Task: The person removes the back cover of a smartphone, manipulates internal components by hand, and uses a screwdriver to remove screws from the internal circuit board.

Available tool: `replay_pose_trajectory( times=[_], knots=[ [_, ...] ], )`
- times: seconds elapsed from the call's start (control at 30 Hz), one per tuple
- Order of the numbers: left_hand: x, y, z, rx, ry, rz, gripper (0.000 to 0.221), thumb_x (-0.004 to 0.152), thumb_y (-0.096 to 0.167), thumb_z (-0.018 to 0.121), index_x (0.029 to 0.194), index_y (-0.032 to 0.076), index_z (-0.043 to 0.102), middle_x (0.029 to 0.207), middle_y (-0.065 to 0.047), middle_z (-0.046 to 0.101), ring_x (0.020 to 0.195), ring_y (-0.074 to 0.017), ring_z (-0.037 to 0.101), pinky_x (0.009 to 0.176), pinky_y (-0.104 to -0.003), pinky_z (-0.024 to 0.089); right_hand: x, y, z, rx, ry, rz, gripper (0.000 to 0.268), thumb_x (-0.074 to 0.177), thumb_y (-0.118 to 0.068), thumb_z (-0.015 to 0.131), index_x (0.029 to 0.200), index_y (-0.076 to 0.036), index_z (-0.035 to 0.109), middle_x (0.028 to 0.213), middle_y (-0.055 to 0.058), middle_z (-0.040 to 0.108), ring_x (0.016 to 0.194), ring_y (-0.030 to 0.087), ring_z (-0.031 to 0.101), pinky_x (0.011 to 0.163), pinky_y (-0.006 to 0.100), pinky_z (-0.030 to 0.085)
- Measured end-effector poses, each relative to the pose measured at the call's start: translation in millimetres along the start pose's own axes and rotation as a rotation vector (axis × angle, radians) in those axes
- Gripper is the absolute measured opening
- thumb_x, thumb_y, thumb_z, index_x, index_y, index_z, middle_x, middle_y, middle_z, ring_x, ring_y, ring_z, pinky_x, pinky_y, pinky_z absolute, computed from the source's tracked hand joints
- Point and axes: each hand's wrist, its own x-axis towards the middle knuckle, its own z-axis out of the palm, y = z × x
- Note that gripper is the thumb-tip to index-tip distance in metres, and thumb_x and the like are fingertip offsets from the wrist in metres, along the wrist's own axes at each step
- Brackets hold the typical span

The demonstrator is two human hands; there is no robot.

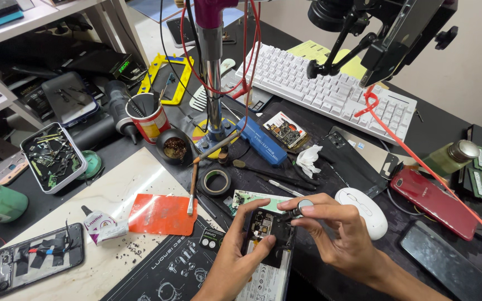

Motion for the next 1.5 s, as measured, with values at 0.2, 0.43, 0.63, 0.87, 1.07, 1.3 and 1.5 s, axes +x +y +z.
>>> replay_pose_trajectory(
  times=[0.2,0.43,0.63,0.87,1.07,1.3,1.5],
  knots=[
    [0,-2,0,-0.035,-0.021,0.042,0.057,0.092,0.003,0.066,0.144,0.014,0.046,0.111,-0.005,0.067,0.097,-0.0073,0.063,0.083,-0.025,0.052,-1,5,0,0.005,-0.002,-0.005,0.05,0.097,0.016,0.057,0.132,-0.014,0.038,0.128,0.021,0.06,0.122,0.031,0.07,0.093,0.034,0.066],
    [0,-8,2,0.026,0.015,-0.098,0.06,0.094,0.005,0.066,0.149,0.019,0.046,0.104,-0.007,0.068,0.082,-0.0111,0.057,0.065,-0.028,0.044,5,0,2,-0.162,0.121,-0.039,0.044,0.087,0.006,0.074,0.12,-0.013,0.051,0.129,0.017,0.059,0.121,0.028,0.066,0.099,0.038,0.059],
    [4,-19,4,-0.032,0.0,0.052,0.056,0.092,0.0,0.064,0.144,0.013,0.046,0.119,-0.008,0.065,0.105,-0.0092,0.062,0.093,-0.026,0.051,9,3,5,-0.118,0.147,-0.018,0.041,0.085,0.002,0.077,0.116,-0.013,0.055,0.119,0.011,0.059,0.12,0.027,0.064,0.117,0.048,0.048],
    [6,-20,3,-0.056,0.024,0.03,0.059,0.091,-0.001,0.063,0.145,0.015,0.045,0.119,-0.007,0.064,0.107,-0.0099,0.062,0.094,-0.027,0.051,6,15,8,0.09,0.177,-0.012,0.043,0.09,0.009,0.078,0.117,-0.015,0.054,0.107,0.0,0.06,0.113,0.019,0.065,0.124,0.051,0.043],
    [4,-21,-1,0.029,0.048,-0.006,0.059,0.091,0.001,0.064,0.145,0.017,0.045,0.115,-0.006,0.064,0.099,-0.0093,0.061,0.084,-0.027,0.05,5,12,10,-0.041,0.105,0.018,0.04,0.096,0.01,0.07,0.125,-0.013,0.054,0.12,0.012,0.072,0.119,0.026,0.073,0.122,0.051,0.049],
    [3,-19,-1,-0.055,-0.002,0.089,0.061,0.093,0.001,0.063,0.148,0.015,0.042,0.116,-0.006,0.064,0.102,-0.0086,0.06,0.09,-0.025,0.05,17,8,15,-0.206,0.068,0.153,0.059,0.087,0.001,0.076,0.136,-0.01,0.046,0.123,0.016,0.071,0.107,0.023,0.074,0.094,0.034,0.06],
    [2,1,-4,-0.01,0.063,0.006,0.062,0.091,0.002,0.062,0.147,0.019,0.042,0.116,-0.006,0.067,0.099,-0.0078,0.062,0.084,-0.024,0.052,27,-5,3,0.145,0.217,0.468,0.053,0.092,0.003,0.063,0.14,-0.007,0.043,0.12,0.017,0.071,0.106,0.022,0.073,0.097,0.035,0.06]
  ],
)
